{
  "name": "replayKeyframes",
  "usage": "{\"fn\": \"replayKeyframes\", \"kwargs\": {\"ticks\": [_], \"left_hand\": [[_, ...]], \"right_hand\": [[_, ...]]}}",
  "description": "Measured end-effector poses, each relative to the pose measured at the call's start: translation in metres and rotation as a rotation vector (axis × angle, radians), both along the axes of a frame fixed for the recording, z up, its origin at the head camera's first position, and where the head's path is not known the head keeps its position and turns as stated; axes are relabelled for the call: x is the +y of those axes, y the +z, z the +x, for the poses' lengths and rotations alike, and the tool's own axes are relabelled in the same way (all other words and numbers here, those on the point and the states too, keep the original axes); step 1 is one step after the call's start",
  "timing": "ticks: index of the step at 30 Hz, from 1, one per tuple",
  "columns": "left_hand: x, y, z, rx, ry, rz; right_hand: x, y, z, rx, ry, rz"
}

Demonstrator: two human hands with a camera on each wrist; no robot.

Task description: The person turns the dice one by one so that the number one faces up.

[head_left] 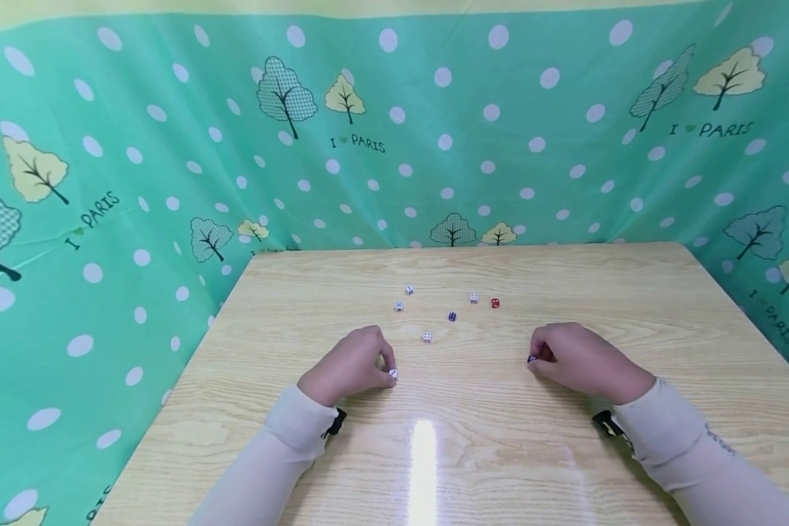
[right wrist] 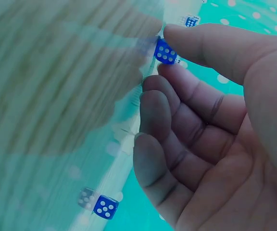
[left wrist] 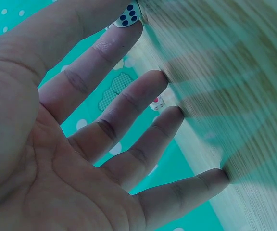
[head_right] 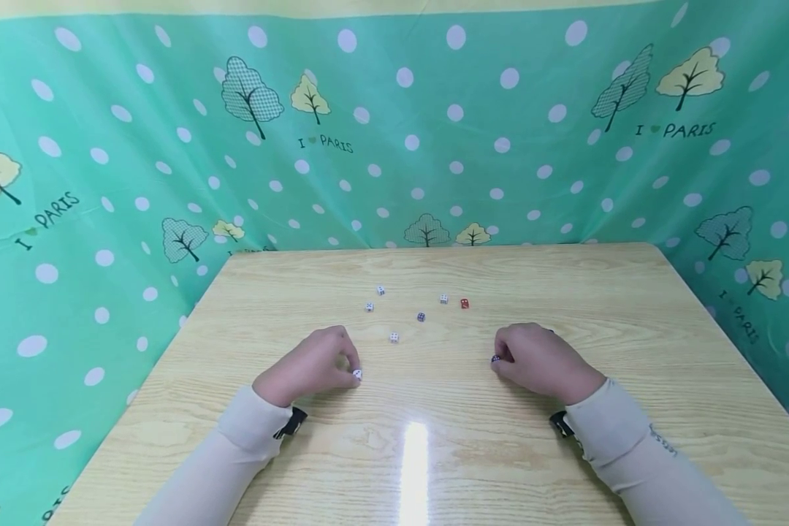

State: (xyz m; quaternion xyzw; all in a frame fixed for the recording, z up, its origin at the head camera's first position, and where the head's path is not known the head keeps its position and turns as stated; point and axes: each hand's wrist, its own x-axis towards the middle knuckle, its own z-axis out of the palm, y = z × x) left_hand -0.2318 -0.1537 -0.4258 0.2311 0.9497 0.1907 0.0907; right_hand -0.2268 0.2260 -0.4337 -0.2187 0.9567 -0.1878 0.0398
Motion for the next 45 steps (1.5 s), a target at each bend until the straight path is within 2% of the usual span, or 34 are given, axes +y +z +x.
{"fn": "replayKeyframes", "kwargs": {"ticks": [14,25,31,37,45], "left_hand": [[0.000,0.001,0.000,-0.001,-0.002,0.009],[0.000,0.000,0.000,0.009,-0.010,0.016],[0.000,0.001,0.000,0.013,-0.013,0.013],[0.001,0.002,0.001,0.008,-0.008,0.009],[0.001,0.002,0.001,0.009,-0.008,0.013]], "right_hand": [[-0.002,0.000,0.001,0.095,0.070,0.032],[-0.003,-0.002,0.001,0.131,0.089,0.035],[-0.002,0.000,0.000,0.104,0.091,0.012],[0.002,0.003,-0.002,0.030,0.070,-0.052],[0.007,-0.001,-0.006,-0.032,0.054,-0.104]]}}
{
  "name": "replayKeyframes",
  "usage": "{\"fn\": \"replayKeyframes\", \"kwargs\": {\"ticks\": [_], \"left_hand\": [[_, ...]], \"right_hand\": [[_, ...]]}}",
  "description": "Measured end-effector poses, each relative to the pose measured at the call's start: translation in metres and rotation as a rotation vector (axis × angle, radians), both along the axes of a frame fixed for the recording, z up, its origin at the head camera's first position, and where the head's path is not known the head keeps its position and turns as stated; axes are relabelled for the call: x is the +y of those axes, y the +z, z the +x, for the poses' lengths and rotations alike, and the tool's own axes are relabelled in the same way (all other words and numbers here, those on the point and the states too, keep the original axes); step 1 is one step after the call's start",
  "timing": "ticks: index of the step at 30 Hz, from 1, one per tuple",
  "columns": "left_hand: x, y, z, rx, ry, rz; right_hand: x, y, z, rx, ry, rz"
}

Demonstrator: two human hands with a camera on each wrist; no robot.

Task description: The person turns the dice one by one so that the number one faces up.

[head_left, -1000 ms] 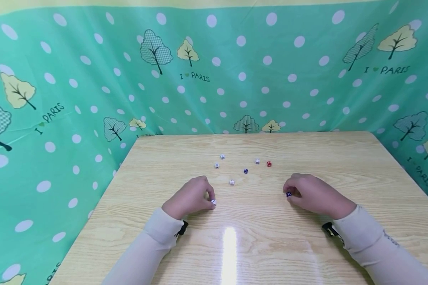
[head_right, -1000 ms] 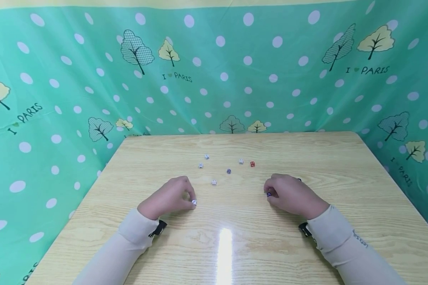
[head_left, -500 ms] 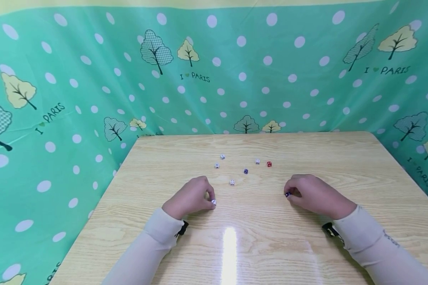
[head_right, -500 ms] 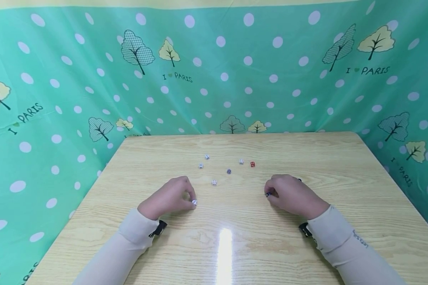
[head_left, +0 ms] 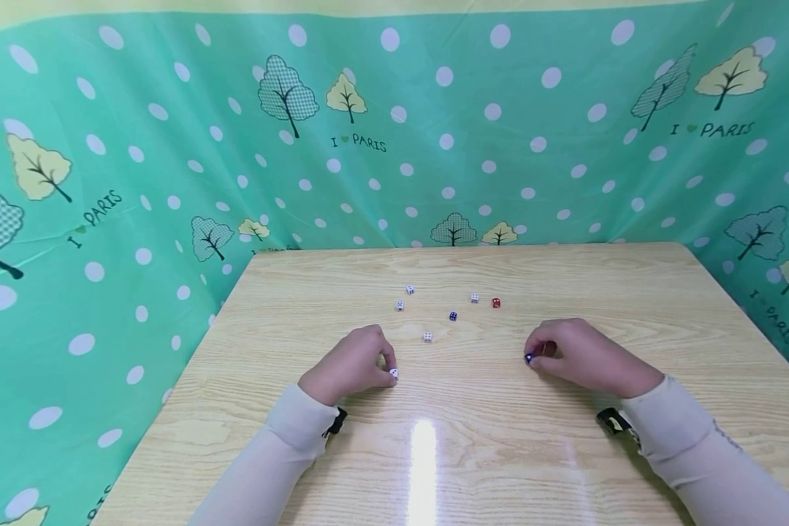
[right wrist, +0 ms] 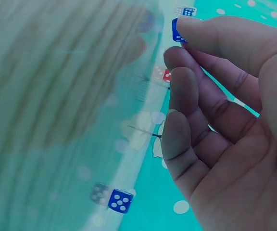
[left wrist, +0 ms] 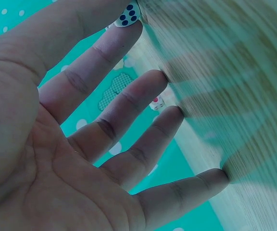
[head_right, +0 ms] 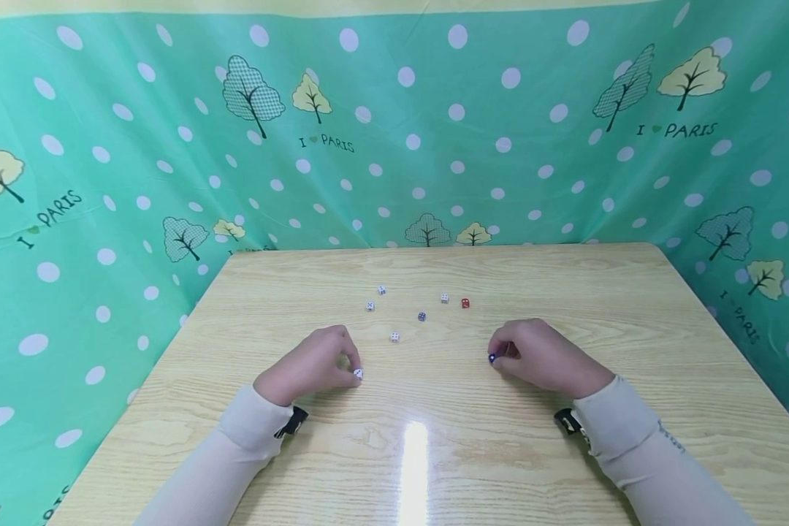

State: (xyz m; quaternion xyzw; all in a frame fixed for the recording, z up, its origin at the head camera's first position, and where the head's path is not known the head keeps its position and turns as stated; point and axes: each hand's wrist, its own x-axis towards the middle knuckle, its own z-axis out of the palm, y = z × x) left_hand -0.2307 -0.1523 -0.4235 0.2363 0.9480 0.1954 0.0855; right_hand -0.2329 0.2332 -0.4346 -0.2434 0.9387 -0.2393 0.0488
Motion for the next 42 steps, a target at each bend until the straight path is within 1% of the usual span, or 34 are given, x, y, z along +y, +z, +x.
{"fn": "replayKeyframes", "kwargs": {"ticks": [9,19,29,34,42], "left_hand": [[0.001,0.000,0.000,-0.001,0.003,-0.008],[0.001,-0.001,0.000,-0.007,0.006,-0.011],[0.003,-0.001,0.000,-0.014,0.014,-0.014],[0.003,-0.002,0.000,-0.023,0.017,-0.018],[0.001,-0.001,0.001,-0.023,0.019,-0.023]], "right_hand": [[0.003,-0.003,-0.002,-0.024,-0.012,-0.003],[0.003,-0.005,-0.002,-0.015,-0.014,0.007],[0.006,-0.003,-0.001,0.032,-0.002,0.031],[0.015,0.001,-0.002,0.064,-0.046,0.044],[0.035,0.009,-0.004,0.105,-0.078,0.089]]}}
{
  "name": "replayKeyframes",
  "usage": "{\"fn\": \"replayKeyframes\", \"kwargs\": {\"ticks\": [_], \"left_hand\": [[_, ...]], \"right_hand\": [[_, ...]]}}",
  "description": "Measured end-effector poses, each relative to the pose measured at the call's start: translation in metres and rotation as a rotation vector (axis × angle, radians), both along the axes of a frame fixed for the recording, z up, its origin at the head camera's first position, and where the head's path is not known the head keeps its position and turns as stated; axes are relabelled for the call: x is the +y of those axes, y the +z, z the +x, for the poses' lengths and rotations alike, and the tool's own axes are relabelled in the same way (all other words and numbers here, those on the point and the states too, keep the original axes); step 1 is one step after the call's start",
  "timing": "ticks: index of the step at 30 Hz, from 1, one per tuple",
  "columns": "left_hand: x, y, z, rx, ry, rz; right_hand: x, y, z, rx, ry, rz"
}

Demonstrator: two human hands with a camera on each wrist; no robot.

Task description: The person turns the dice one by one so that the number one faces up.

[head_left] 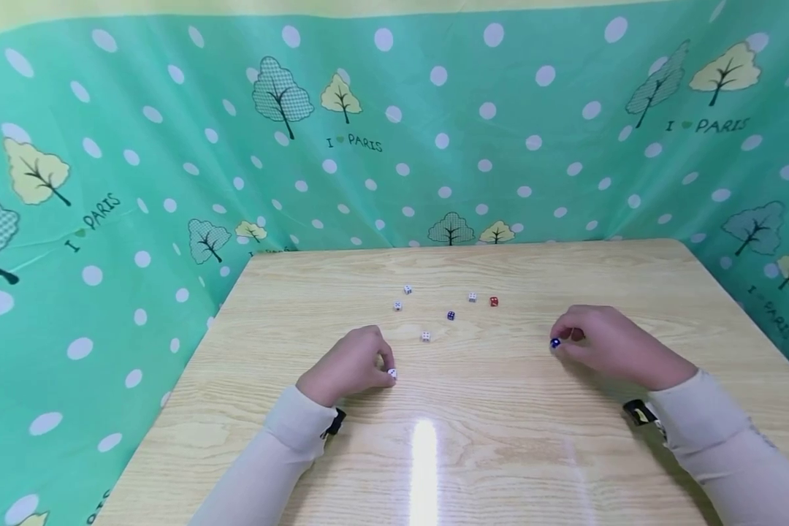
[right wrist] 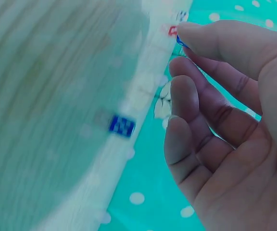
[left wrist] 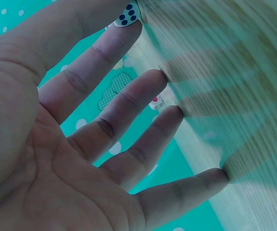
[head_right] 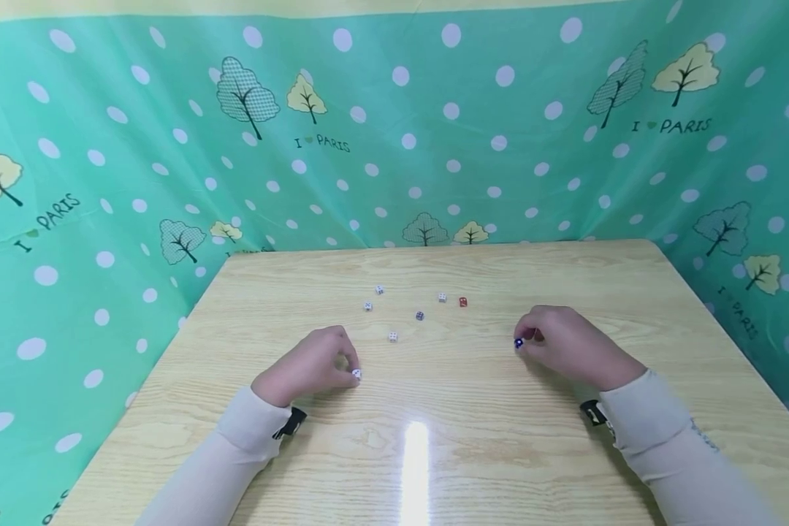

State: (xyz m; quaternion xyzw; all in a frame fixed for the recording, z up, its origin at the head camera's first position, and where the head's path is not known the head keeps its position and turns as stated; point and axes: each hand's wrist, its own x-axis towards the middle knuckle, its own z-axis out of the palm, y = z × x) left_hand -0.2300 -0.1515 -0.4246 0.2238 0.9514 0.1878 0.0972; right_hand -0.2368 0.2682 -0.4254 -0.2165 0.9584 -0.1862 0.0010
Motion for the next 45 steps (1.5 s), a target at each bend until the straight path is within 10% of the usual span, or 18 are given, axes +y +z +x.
{"fn": "replayKeyframes", "kwargs": {"ticks": [20,45], "left_hand": [[-0.001,0.001,0.000,0.011,0.003,0.007],[-0.001,-0.001,-0.001,0.007,-0.007,0.025]], "right_hand": [[0.057,-0.004,-0.008,0.024,-0.191,0.025],[0.058,-0.021,-0.024,-0.046,-0.177,0.014]]}}
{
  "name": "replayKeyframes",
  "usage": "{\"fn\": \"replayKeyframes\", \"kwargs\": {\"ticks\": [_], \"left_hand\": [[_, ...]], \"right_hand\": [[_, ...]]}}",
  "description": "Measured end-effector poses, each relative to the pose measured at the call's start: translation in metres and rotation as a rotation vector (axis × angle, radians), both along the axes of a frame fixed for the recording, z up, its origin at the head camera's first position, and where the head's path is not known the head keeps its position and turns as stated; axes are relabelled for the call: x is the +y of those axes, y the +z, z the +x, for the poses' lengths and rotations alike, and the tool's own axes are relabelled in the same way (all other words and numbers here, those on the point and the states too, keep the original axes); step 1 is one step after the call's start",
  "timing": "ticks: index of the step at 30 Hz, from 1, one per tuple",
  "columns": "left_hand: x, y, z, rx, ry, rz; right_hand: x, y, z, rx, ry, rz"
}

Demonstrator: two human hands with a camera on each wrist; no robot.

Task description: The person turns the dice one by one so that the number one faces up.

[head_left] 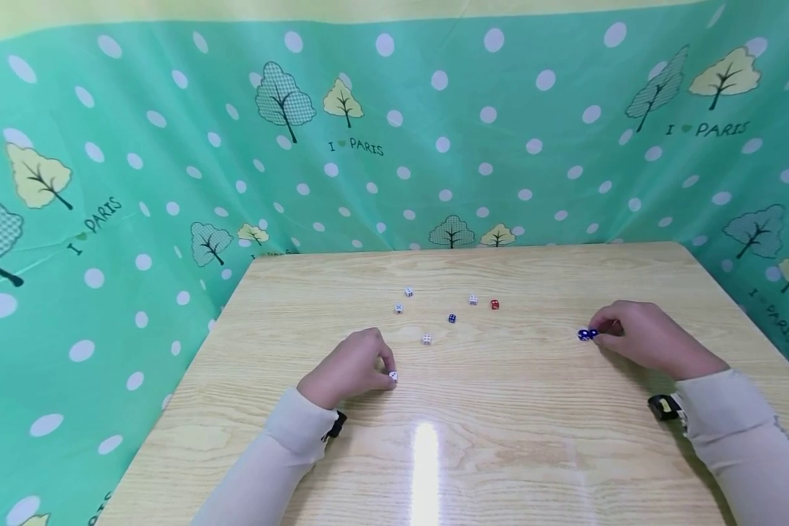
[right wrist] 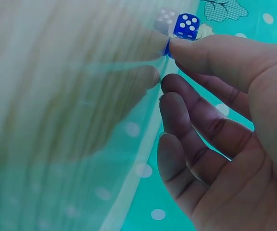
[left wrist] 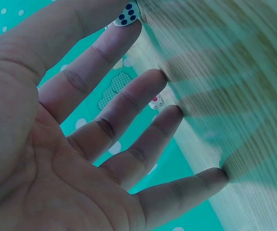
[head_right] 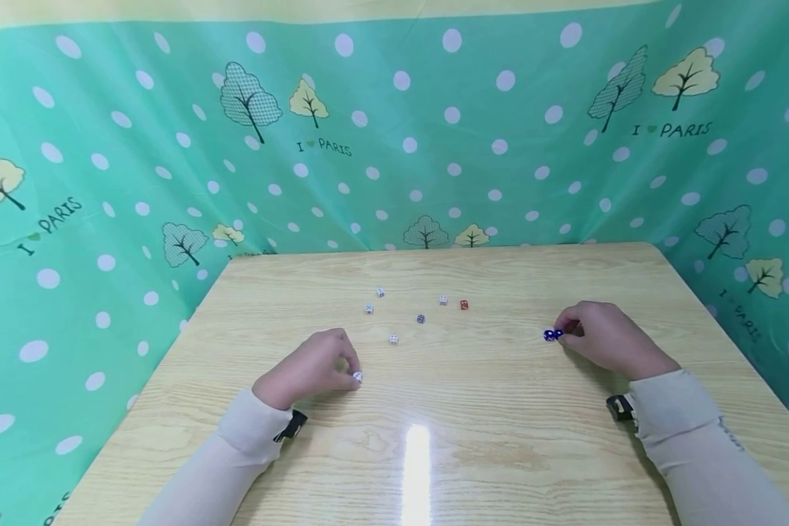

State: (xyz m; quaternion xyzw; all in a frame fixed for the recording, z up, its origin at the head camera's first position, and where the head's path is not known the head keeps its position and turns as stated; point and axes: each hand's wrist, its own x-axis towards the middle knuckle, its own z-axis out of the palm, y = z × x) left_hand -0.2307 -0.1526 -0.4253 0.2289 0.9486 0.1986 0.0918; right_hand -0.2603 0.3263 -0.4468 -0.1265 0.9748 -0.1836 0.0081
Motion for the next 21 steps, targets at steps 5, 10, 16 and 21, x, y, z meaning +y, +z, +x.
{"fn": "replayKeyframes", "kwargs": {"ticks": [5,10,16,21], "left_hand": [[0.0001,-0.0002,0.0004,0.001,0.000,0.010],[-0.0006,-0.0005,0.0008,-0.002,-0.002,0.012],[-0.0002,-0.0004,0.0007,-0.003,0.003,-0.001],[0.0001,-0.0005,-0.0003,-0.001,0.001,-0.008]], "right_hand": [[-0.0026,-0.0002,0.0011,-0.002,0.004,-0.004],[-0.0068,0.0002,0.0026,-0.010,0.006,-0.013],[-0.0077,0.0011,0.0025,-0.015,0.014,-0.007],[-0.0066,0.0048,0.0018,-0.025,0.018,-0.006]]}}
